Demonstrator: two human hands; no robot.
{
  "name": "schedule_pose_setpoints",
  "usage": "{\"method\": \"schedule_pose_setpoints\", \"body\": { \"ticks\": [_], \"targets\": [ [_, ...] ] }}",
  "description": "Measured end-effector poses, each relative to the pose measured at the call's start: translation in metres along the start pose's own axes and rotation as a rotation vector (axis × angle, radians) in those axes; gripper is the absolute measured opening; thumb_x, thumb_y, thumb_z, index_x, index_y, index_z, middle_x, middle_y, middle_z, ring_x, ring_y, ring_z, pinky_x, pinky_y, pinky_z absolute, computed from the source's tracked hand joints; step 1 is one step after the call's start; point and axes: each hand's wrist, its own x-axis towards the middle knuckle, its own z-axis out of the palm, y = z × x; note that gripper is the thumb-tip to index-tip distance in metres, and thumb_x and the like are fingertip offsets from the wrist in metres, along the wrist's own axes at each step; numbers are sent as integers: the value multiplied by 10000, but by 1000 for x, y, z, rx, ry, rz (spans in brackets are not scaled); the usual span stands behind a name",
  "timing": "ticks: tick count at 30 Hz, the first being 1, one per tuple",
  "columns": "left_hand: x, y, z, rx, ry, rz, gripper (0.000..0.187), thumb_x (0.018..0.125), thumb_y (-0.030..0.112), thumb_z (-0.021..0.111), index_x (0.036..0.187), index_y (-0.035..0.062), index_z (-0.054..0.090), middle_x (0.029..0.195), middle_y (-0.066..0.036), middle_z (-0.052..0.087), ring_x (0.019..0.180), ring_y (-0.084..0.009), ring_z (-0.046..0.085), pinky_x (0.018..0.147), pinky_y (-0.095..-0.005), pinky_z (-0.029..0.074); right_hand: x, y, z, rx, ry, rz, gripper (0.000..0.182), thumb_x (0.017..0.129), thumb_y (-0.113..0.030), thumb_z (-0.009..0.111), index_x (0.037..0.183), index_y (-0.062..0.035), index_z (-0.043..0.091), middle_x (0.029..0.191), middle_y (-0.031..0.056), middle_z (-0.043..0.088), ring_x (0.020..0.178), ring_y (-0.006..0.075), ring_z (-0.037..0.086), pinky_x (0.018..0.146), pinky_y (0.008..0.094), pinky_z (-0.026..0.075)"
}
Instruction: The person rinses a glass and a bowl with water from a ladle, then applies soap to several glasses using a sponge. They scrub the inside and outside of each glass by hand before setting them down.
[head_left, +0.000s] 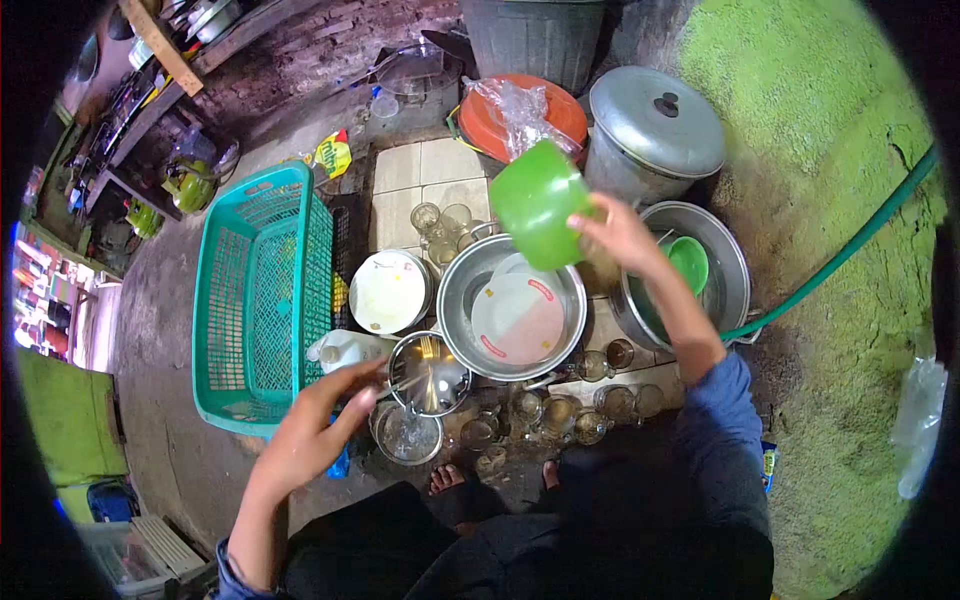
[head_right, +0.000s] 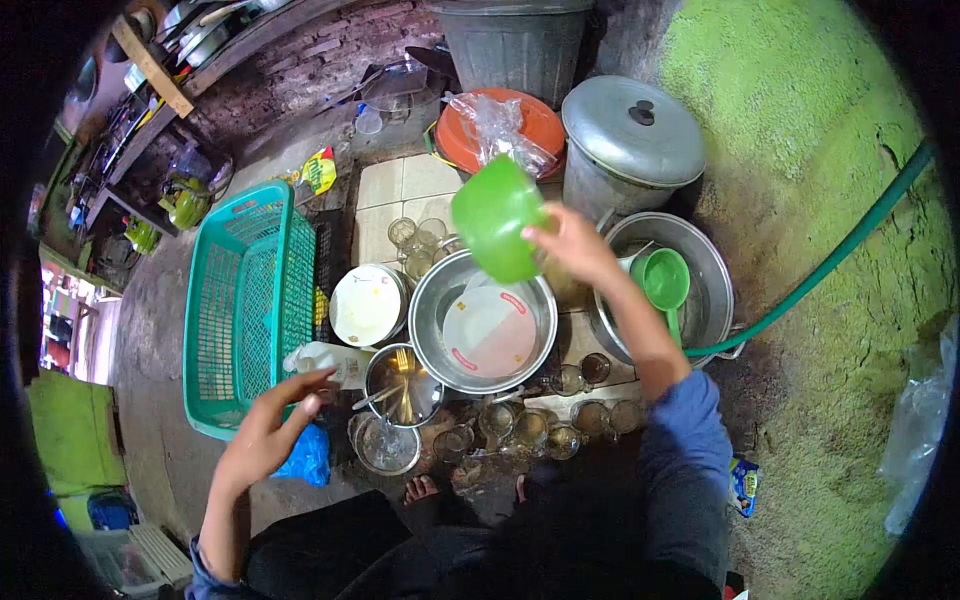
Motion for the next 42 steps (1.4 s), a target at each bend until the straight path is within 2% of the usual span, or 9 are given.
{"method": "schedule_pose_setpoints", "body": {
  "ticks": [2,7,9,15,19,26,35,39,42],
  "targets": [
    [24,-13,23,-248,5,-27,447,955,266,459,1321,14,402,1119,-160,598,1053,-206,568,915,-322,423,-31,-30,31,-397,-45,-126,294,836,-286,598,1040,-75,587,919,133,646,779,285,633,697,390,483],
    [97,-43,62,-598,-105,-478,889,821,669,438,1392,42,171,1102,-223,553,853,-286,626,703,-363,533,-99,-57,92,-613,-76,-584,212,779,-158,581,988,-122,593,812,73,625,658,241,636,559,351,507],
    [118,-68,70,-733,-213,-568,700,903,556,367,1364,50,222,1118,-255,535,907,-317,610,738,-389,527,-105,-56,99,-820,-277,-535,268,796,-128,567,1064,-112,565,774,80,580,668,218,641,533,328,517],
    [159,-146,65,-976,0,-438,383,919,195,330,1187,-77,365,1035,-236,545,851,-289,596,710,-344,513,-97,-55,94,-819,-176,-663,372,819,-141,567,1188,-146,523,1131,67,521,598,206,630,481,288,504],
    [178,-195,12,-984,138,-444,394,917,134,311,1219,-116,349,1115,-285,520,925,-312,605,767,-352,545,-104,-44,80,-736,-93,-495,419,819,-191,608,1226,-167,508,1263,83,469,602,198,631,511,297,513],
    [189,-251,30,-1044,345,-514,389,958,215,291,1223,-60,370,1146,-231,514,907,-307,610,789,-321,558,-132,32,110,-621,-180,-422,178,809,-222,618,947,-117,578,804,67,637,609,255,631,504,350,502],
    [178,-287,71,-1315,302,-360,576,964,427,253,1309,-31,301,1198,-234,469,1037,-334,533,889,-403,490,-141,60,119,-799,-356,-279,214,814,-280,598,938,-106,578,672,96,626,597,286,636,498,393,497],
    [160,-233,102,-1500,305,-794,796,886,654,216,1365,20,268,1312,-229,388,1132,-352,469,953,-433,408,-146,81,121,-801,-295,-277,244,805,-313,605,914,-96,584,643,92,621,589,291,635,493,398,495],
    [154,-229,138,-845,-46,-640,761,885,640,277,1369,53,281,1311,-237,391,1132,-350,475,966,-452,385,-145,74,118,-914,-473,-339,315,803,-390,602,837,-78,579,587,104,598,535,284,622,458,395,480]
  ]
}}
